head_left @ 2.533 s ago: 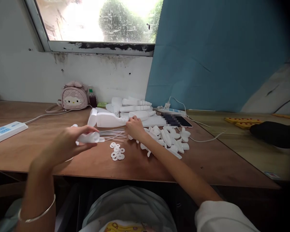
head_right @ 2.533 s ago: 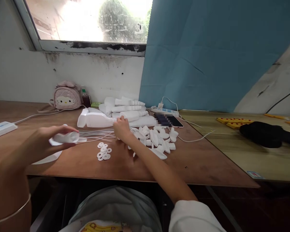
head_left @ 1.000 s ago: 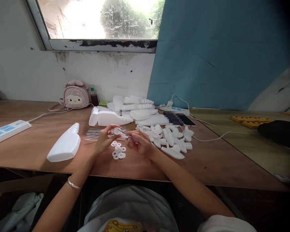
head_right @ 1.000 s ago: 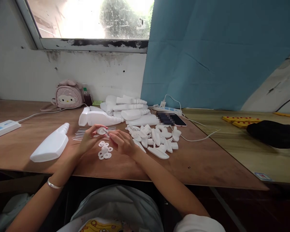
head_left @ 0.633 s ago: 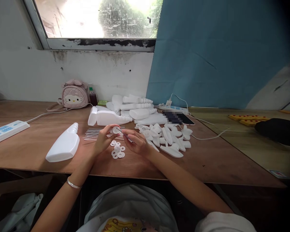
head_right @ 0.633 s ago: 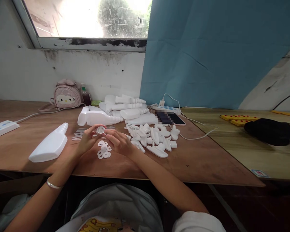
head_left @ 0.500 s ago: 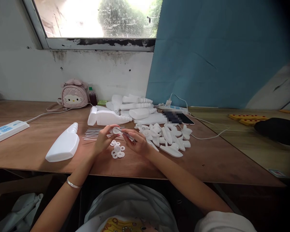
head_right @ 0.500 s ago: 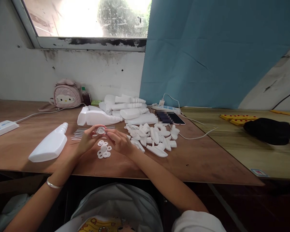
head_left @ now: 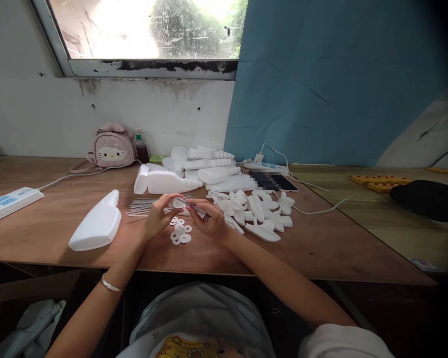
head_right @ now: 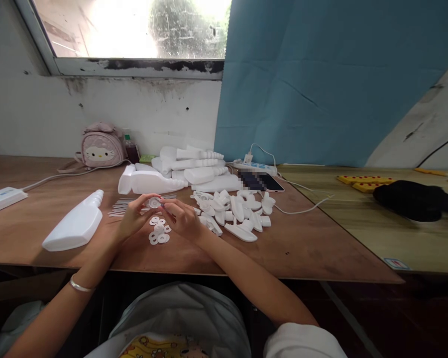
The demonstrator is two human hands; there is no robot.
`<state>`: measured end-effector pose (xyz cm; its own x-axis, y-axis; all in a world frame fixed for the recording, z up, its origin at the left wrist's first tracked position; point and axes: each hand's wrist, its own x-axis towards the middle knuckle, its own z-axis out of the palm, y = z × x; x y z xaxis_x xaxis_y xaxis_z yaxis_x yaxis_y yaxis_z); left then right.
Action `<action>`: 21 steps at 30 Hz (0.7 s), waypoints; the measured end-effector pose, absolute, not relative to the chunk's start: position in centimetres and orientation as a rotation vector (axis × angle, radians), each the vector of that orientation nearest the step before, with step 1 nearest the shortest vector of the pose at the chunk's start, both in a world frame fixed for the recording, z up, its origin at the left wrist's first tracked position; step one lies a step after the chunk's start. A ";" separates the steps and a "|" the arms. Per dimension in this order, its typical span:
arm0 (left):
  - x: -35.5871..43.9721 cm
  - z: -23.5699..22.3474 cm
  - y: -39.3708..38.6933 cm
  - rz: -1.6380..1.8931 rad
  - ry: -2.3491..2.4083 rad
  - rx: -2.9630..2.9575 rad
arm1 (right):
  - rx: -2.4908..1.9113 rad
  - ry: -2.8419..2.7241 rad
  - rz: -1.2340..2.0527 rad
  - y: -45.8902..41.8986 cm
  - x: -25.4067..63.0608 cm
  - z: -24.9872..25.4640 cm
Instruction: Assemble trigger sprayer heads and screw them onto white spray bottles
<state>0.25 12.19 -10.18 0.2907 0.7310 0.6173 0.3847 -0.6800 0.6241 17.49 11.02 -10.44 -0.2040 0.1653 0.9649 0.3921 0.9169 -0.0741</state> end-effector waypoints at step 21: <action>0.1 -10.3 12.2 1.265 1.055 2.392 | -0.656 -1.235 0.823 12.4 17.8 -9.0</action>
